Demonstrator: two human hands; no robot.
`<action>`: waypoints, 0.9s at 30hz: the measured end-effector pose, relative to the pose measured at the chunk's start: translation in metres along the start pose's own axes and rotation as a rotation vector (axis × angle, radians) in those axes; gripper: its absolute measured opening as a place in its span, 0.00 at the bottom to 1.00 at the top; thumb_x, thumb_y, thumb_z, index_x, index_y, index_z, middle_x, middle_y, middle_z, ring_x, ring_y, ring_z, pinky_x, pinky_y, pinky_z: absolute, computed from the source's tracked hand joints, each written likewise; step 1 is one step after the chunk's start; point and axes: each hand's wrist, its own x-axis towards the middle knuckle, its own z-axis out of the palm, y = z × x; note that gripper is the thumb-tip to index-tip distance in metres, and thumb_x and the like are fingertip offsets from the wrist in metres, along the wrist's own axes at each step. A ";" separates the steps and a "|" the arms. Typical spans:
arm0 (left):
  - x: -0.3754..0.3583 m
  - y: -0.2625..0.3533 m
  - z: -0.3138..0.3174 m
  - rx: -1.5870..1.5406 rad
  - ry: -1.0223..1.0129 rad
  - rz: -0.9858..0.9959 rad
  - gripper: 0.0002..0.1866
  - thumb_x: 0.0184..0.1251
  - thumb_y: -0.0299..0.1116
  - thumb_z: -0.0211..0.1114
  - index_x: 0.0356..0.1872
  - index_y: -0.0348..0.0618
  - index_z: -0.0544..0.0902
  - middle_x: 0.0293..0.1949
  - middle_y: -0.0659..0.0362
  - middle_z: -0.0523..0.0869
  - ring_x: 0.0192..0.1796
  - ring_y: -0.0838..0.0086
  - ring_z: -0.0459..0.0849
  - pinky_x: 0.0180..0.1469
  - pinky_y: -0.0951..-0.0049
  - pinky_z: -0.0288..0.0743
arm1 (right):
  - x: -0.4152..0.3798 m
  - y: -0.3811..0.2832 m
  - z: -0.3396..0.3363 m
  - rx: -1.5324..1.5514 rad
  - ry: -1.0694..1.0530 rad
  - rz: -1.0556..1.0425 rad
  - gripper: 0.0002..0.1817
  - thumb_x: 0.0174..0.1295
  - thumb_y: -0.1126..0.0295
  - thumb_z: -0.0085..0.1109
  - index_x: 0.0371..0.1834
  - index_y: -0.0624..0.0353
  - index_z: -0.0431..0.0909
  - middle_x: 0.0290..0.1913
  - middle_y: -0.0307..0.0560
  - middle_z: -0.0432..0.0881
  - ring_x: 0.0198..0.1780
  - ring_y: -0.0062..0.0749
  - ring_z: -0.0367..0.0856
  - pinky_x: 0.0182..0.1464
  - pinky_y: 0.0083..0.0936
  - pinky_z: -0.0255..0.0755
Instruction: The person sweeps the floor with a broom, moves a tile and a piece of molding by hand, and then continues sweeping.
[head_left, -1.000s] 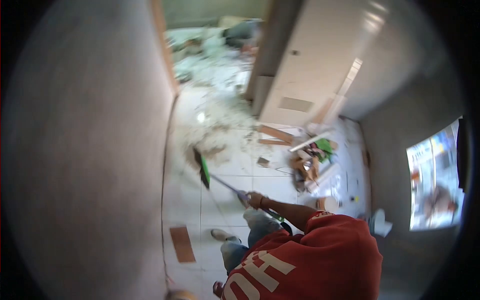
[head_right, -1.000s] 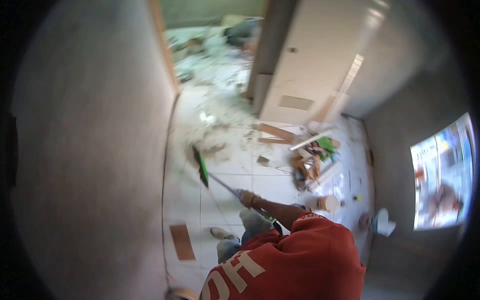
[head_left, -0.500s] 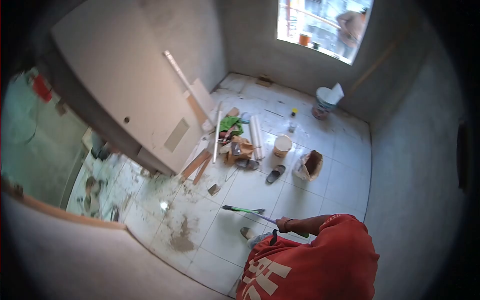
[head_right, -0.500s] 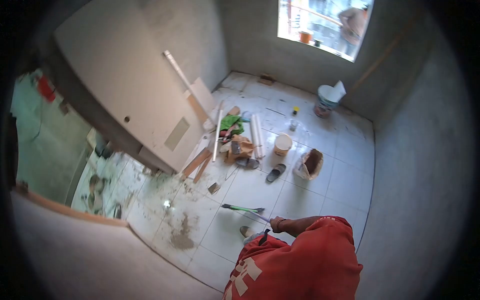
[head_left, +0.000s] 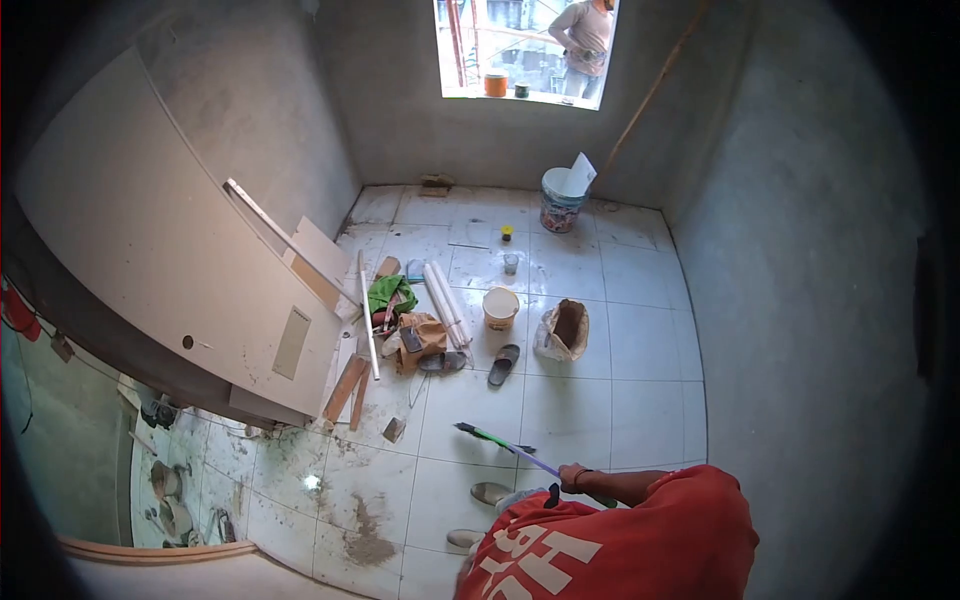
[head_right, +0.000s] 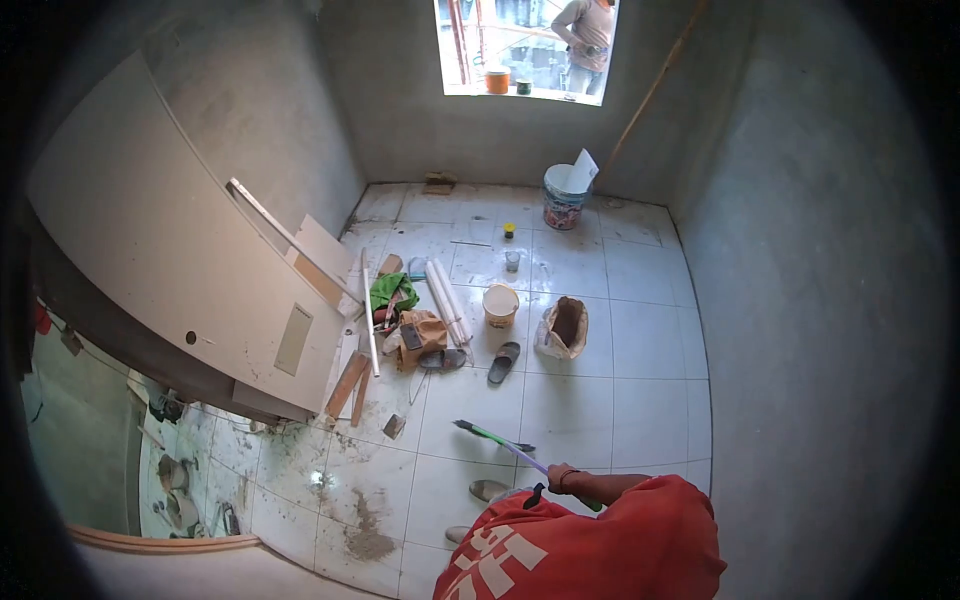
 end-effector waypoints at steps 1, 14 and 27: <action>0.000 0.005 0.005 0.003 -0.006 -0.032 0.19 0.74 0.36 0.59 0.62 0.41 0.78 0.50 0.56 0.84 0.46 0.67 0.86 0.59 0.67 0.76 | 0.013 0.011 0.021 -0.048 0.051 -0.025 0.23 0.59 0.66 0.59 0.58 0.61 0.77 0.50 0.64 0.85 0.48 0.54 0.87 0.50 0.43 0.82; -0.047 -0.016 -0.081 -0.035 0.089 -0.085 0.16 0.72 0.36 0.60 0.55 0.42 0.80 0.47 0.56 0.85 0.43 0.67 0.86 0.50 0.67 0.78 | 0.019 -0.001 0.108 0.053 0.073 0.128 0.14 0.55 0.70 0.57 0.39 0.69 0.84 0.33 0.60 0.88 0.37 0.46 0.91 0.39 0.37 0.85; -0.103 -0.109 -0.161 -0.008 0.211 -0.170 0.12 0.70 0.36 0.62 0.49 0.42 0.82 0.44 0.56 0.85 0.41 0.66 0.86 0.41 0.67 0.80 | 0.001 -0.034 0.101 0.025 0.046 -0.026 0.09 0.54 0.68 0.63 0.30 0.63 0.84 0.25 0.51 0.86 0.26 0.39 0.86 0.31 0.37 0.82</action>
